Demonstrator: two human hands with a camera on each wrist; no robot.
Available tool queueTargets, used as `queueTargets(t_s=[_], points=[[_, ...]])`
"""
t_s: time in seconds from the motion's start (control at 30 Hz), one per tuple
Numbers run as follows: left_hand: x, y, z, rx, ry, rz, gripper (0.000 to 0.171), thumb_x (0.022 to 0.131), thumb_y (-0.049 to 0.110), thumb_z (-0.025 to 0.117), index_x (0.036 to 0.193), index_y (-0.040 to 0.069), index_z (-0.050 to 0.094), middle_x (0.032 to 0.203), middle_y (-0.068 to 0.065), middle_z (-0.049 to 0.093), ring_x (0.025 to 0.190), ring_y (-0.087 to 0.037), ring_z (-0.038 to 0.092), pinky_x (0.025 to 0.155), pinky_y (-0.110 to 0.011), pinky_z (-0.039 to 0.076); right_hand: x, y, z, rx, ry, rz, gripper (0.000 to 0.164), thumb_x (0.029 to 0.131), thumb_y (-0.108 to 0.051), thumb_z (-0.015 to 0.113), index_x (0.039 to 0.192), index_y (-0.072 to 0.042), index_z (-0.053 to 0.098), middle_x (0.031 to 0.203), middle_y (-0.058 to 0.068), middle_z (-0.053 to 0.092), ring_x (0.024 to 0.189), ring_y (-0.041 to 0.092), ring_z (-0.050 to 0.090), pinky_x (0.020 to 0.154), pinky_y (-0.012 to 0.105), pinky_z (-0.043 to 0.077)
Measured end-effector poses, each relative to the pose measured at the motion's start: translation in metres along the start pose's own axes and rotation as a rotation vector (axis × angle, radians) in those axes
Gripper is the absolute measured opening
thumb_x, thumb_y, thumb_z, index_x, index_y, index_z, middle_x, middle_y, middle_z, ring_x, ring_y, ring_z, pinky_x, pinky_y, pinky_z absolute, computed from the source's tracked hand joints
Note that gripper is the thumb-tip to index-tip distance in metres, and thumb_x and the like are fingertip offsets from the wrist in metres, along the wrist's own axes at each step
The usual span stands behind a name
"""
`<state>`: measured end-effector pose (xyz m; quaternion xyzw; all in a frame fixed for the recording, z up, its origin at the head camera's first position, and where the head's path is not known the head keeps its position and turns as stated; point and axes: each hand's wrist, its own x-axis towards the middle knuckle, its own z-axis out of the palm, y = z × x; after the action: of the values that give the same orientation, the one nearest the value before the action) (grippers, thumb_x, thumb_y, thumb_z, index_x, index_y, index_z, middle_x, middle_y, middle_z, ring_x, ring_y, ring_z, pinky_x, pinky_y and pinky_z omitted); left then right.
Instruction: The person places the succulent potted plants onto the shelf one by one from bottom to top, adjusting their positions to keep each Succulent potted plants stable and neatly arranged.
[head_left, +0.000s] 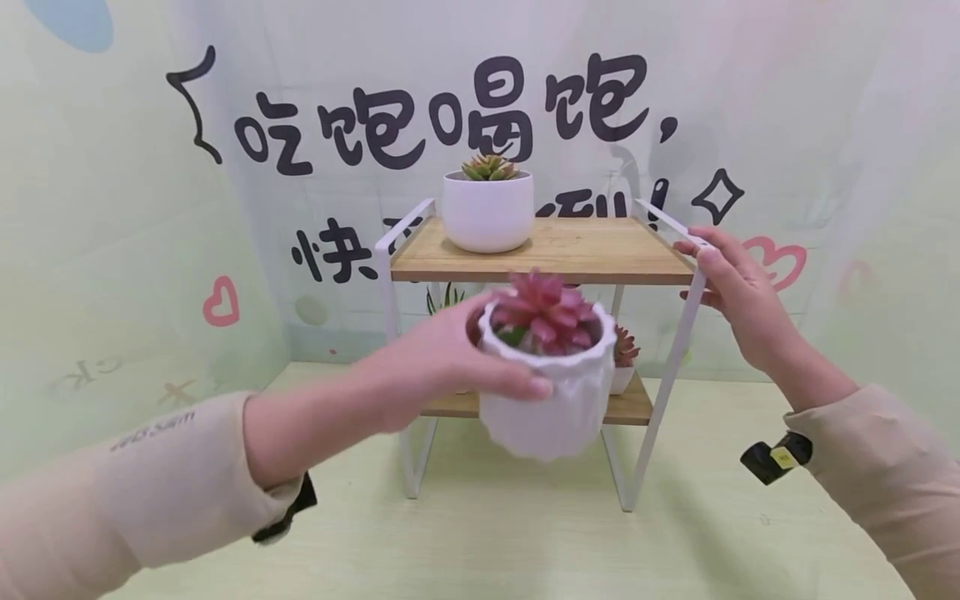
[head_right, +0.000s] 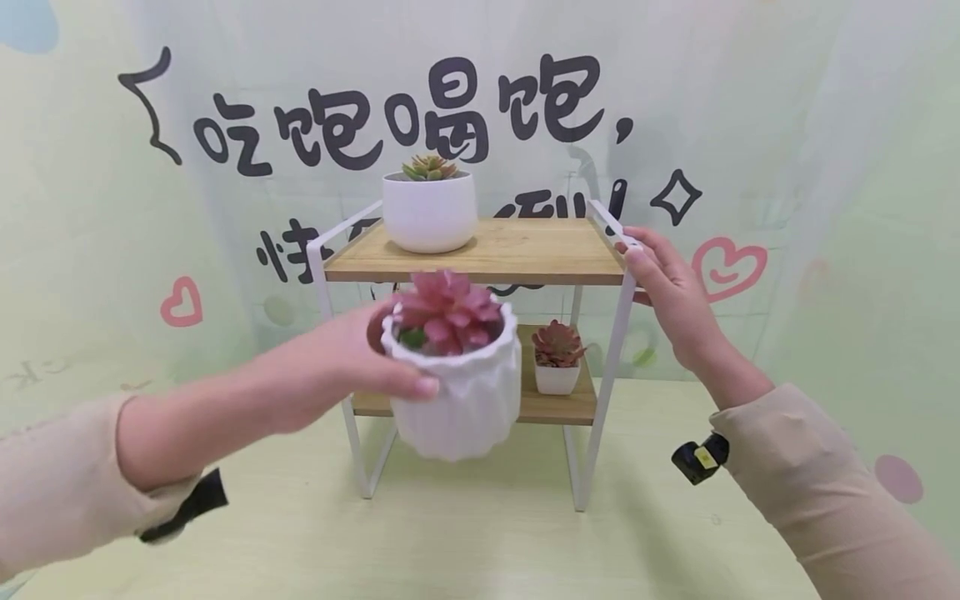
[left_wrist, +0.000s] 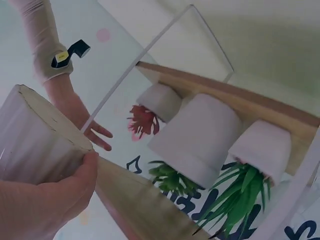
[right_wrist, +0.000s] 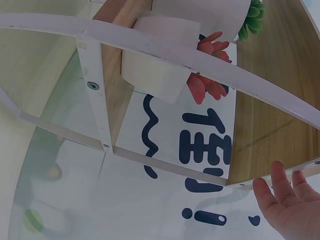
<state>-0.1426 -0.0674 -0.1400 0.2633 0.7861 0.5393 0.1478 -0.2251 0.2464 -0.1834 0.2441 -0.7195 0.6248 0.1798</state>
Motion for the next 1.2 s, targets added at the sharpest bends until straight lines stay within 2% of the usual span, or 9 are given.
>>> queueTargets(t_s=[0.13,0.3,0.43,0.6,0.77,0.9,1.1,1.2], points=[[0.014,0.028,-0.005,0.034,-0.017,0.048,0.062,0.074,0.014,0.069,0.13,0.015,0.043,0.114,0.002,0.059,0.104,-0.016,0.056,0.089,-0.04,0.045,0.0,0.001,0.001,-0.001,-0.005,-0.005,0.026,0.096,-0.028,0.043,0.12,-0.025,0.051,0.117,-0.005,0.051,0.107,0.014,0.04,0.078,0.017,0.043],[0.035,0.058,-0.01,0.061,0.054,0.071,0.055,0.08,0.02,0.067,0.13,0.019,0.044,0.112,0.0,0.059,0.101,-0.017,0.057,0.085,-0.037,0.048,-0.001,0.003,0.0,0.023,-0.005,-0.009,0.026,0.096,-0.027,0.042,0.12,-0.024,0.051,0.117,-0.004,0.051,0.107,0.013,0.04,0.078,0.017,0.043],[0.052,0.074,-0.011,0.04,0.101,0.062,0.052,0.078,0.024,0.07,0.125,0.021,0.047,0.11,0.0,0.06,0.101,-0.017,0.057,0.084,-0.037,0.047,0.0,0.003,-0.001,0.039,-0.012,-0.008,0.026,0.096,-0.027,0.043,0.12,-0.024,0.051,0.118,-0.004,0.051,0.108,0.013,0.04,0.078,0.018,0.043],[0.075,0.083,-0.01,-0.004,0.135,0.066,0.05,0.073,0.028,0.076,0.115,0.024,0.05,0.108,0.001,0.062,0.099,-0.017,0.058,0.082,-0.035,0.048,0.0,0.002,-0.001,0.043,-0.013,-0.007,0.026,0.096,-0.027,0.042,0.121,-0.025,0.051,0.118,-0.004,0.051,0.109,0.013,0.041,0.078,0.018,0.043],[0.091,0.087,-0.007,-0.036,0.224,0.032,0.048,0.07,0.028,0.078,0.11,0.022,0.051,0.102,-0.001,0.063,0.092,-0.017,0.062,0.077,-0.032,0.05,0.0,0.003,0.0,0.045,-0.012,-0.01,0.026,0.096,-0.027,0.043,0.12,-0.025,0.051,0.117,-0.004,0.052,0.109,0.013,0.04,0.077,0.018,0.044],[0.099,0.088,-0.004,-0.034,0.283,0.037,0.05,0.071,0.029,0.077,0.112,0.02,0.051,0.102,-0.001,0.062,0.09,-0.016,0.061,0.074,-0.029,0.05,0.001,0.003,0.0,0.044,-0.009,-0.016,0.026,0.096,-0.027,0.043,0.12,-0.025,0.052,0.117,-0.004,0.052,0.109,0.013,0.04,0.077,0.019,0.044],[0.117,0.087,-0.006,-0.071,0.29,0.077,0.049,0.072,0.023,0.077,0.114,0.018,0.053,0.101,-0.002,0.062,0.089,-0.016,0.061,0.073,-0.029,0.051,0.0,0.003,0.001,0.025,-0.002,-0.003,0.026,0.096,-0.028,0.043,0.121,-0.024,0.05,0.117,-0.005,0.051,0.108,0.014,0.039,0.077,0.018,0.044],[0.126,0.088,-0.004,-0.079,0.328,0.061,0.05,0.071,0.022,0.078,0.114,0.015,0.054,0.098,-0.003,0.063,0.086,-0.016,0.061,0.069,-0.028,0.052,0.0,0.003,0.001,0.018,-0.001,-0.004,0.026,0.096,-0.028,0.042,0.121,-0.024,0.05,0.118,-0.004,0.051,0.109,0.014,0.039,0.077,0.018,0.044]])
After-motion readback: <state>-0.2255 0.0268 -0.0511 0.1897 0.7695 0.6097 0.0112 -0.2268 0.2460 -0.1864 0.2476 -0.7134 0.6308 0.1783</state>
